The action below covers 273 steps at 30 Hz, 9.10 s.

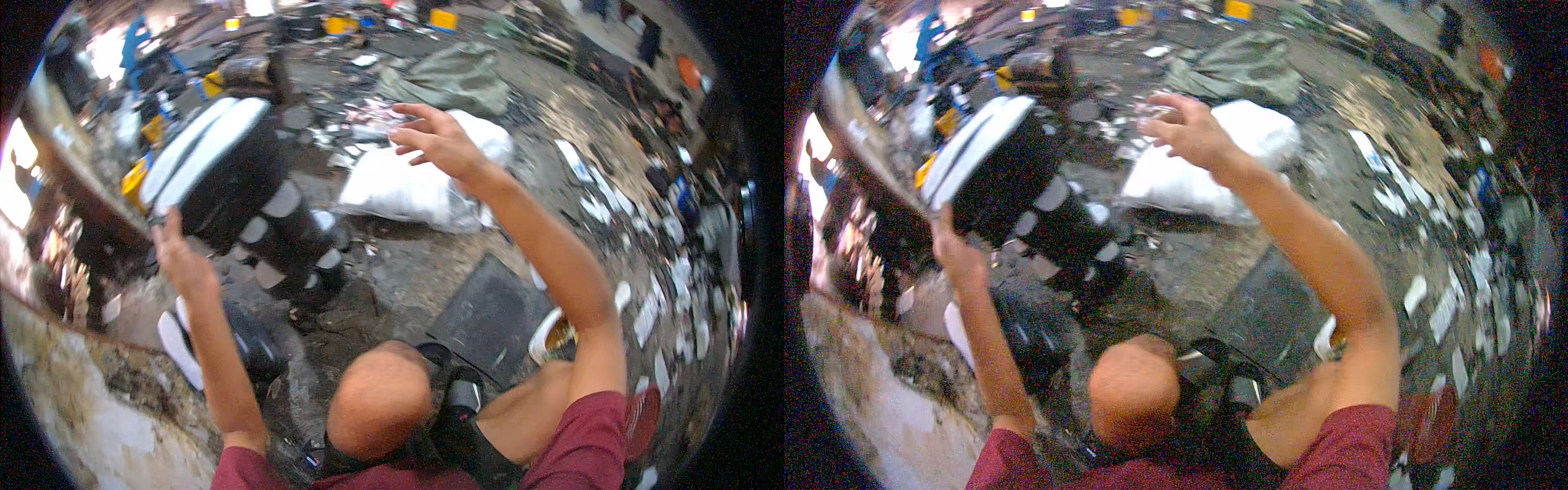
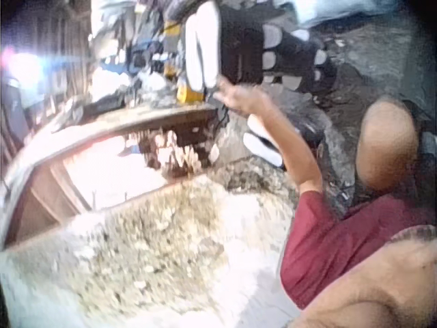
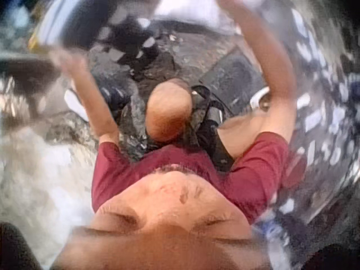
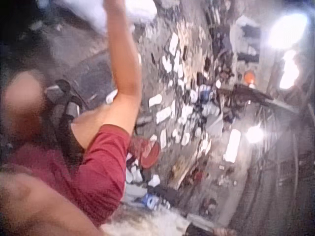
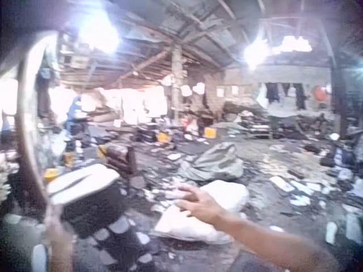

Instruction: The person assembles footwear by applying adhesive to black soles and attaching white insoles. They handle multiple soles and insoles, apply glue with a small tool, and stack the finished pairs.

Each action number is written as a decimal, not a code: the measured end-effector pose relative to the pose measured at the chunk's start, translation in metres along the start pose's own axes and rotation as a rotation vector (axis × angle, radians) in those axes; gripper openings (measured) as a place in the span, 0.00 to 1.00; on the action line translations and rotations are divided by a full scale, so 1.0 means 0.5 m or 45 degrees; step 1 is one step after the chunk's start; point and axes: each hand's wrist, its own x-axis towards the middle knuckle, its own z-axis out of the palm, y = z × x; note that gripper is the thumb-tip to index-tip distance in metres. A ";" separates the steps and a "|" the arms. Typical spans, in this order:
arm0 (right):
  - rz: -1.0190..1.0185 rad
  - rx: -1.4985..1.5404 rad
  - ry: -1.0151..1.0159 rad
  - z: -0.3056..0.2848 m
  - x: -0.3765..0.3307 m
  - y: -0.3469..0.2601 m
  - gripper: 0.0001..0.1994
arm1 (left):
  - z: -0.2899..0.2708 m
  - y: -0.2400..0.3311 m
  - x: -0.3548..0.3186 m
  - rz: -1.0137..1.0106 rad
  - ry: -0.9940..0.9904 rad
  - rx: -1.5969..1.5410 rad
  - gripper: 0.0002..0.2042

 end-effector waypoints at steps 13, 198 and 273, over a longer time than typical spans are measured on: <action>1.006 -0.861 1.401 -0.471 -1.028 0.492 0.21 | 0.082 0.119 -0.174 0.364 0.516 -0.454 0.24; 0.062 0.070 0.904 -0.195 -0.538 0.159 0.11 | 0.374 0.738 -0.433 -0.204 -2.127 -1.896 0.11; -0.317 -1.686 0.615 -0.159 -0.559 0.160 0.10 | 0.386 0.671 -0.339 0.082 -2.787 -1.433 0.10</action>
